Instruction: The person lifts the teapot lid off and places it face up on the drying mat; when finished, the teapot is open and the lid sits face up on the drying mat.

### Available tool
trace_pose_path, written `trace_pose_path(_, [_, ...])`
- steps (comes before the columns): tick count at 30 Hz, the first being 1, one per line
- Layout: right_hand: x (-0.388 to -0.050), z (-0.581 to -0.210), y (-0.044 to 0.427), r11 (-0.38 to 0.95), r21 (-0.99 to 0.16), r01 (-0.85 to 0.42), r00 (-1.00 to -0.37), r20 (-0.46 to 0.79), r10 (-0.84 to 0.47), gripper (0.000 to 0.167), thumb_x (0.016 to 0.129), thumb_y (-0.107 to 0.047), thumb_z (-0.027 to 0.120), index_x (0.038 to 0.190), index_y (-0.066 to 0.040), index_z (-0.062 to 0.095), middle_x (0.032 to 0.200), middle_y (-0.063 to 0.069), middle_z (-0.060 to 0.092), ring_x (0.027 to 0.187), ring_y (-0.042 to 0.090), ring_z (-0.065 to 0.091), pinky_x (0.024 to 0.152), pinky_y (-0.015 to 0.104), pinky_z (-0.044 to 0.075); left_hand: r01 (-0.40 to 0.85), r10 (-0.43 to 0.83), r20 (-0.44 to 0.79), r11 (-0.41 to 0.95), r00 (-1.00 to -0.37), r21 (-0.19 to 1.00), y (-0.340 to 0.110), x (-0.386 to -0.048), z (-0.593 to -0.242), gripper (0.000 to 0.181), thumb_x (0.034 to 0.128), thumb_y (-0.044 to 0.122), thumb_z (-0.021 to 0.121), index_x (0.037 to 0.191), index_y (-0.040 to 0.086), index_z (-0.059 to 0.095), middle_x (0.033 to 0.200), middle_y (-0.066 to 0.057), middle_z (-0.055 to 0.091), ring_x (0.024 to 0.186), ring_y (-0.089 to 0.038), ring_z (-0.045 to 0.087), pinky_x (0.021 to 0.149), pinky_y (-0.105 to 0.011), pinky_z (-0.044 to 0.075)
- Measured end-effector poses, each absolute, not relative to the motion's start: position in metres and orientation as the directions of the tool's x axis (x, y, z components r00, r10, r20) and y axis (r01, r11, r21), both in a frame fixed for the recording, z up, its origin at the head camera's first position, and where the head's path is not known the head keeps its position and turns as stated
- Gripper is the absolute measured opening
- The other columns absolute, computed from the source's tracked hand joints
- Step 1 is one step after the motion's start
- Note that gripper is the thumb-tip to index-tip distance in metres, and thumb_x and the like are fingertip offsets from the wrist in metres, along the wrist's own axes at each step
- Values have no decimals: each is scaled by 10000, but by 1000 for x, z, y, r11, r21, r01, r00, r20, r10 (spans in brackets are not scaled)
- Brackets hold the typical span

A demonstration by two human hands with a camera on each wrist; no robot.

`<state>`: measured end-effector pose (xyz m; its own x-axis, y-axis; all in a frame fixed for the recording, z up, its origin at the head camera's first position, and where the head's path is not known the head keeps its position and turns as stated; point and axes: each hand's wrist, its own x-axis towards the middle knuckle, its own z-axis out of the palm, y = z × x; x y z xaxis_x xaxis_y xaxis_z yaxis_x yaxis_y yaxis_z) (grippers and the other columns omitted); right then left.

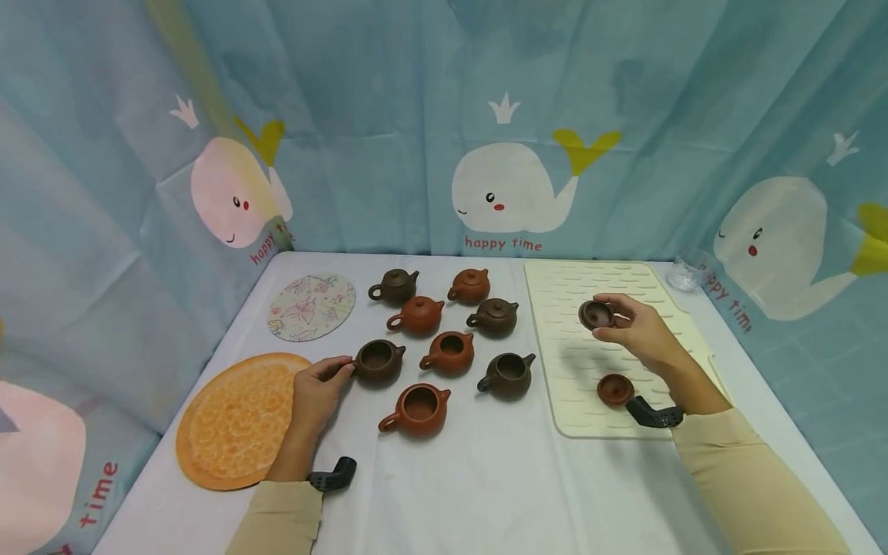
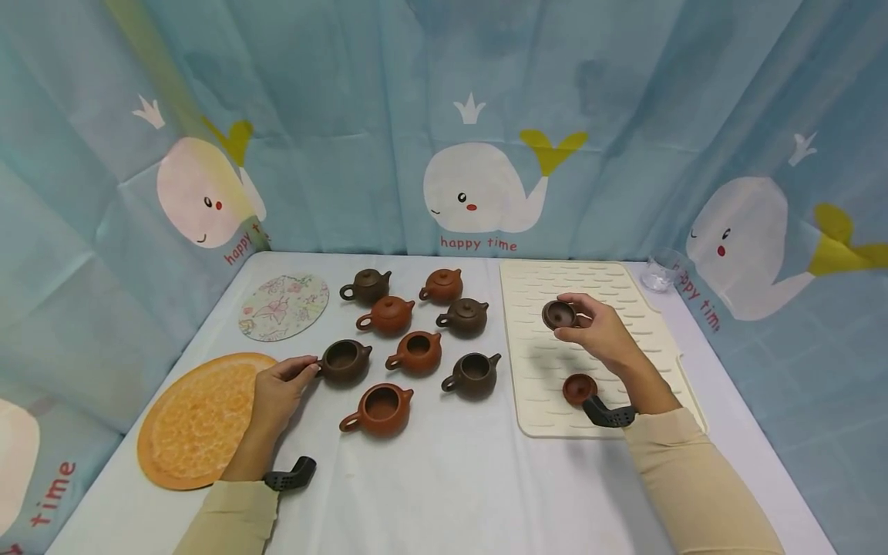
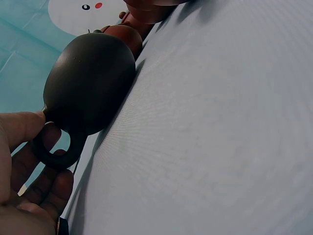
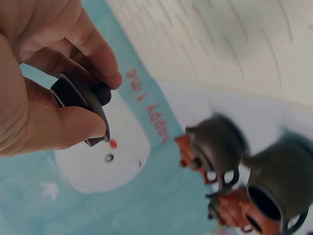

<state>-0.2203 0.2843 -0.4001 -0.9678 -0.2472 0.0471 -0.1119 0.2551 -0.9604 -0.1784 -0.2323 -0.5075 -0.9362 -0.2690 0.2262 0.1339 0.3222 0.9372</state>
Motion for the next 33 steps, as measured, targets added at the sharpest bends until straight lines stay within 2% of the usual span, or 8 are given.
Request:
trace_pose_path(5, [-226,-413,296,353,-935,-41,-974,-42,-224,651,864,-80,731,1414,1,393,1333,261,448,1061,131,592,864,431,496,128,-271,221,322,-937,938,-232,-176,-508,155,887,85,710,1007,-13,730,953,-97,710,887,-106,621,759,-158,467])
trace_pose_path(10, [-230,-427,305,485,-875,0,-978,-102,-184,662,855,-107,738,1418,-2,407,1235,258,535,1016,239,595,857,516,469,130,-268,219,313,-938,941,-232,-176,-509,149,885,79,711,1002,-10,731,953,-97,710,883,-105,623,755,-159,472])
trace_pose_path(19, [-237,-448,310,609,-793,-17,-972,-129,-194,632,833,-73,746,1376,46,446,1157,258,552,1021,361,544,768,401,481,123,-271,216,322,-938,939,-231,-176,-507,143,889,68,704,1007,-9,730,964,-118,708,890,-117,623,755,-152,472])
trace_pose_path(33, [-239,-457,307,705,-704,-80,-960,-135,-244,602,826,-37,728,1353,63,455,1165,311,516,976,378,541,732,415,459,135,-267,221,308,-938,942,-232,-177,-507,134,888,75,708,997,2,733,946,-98,711,885,-112,627,761,-161,475])
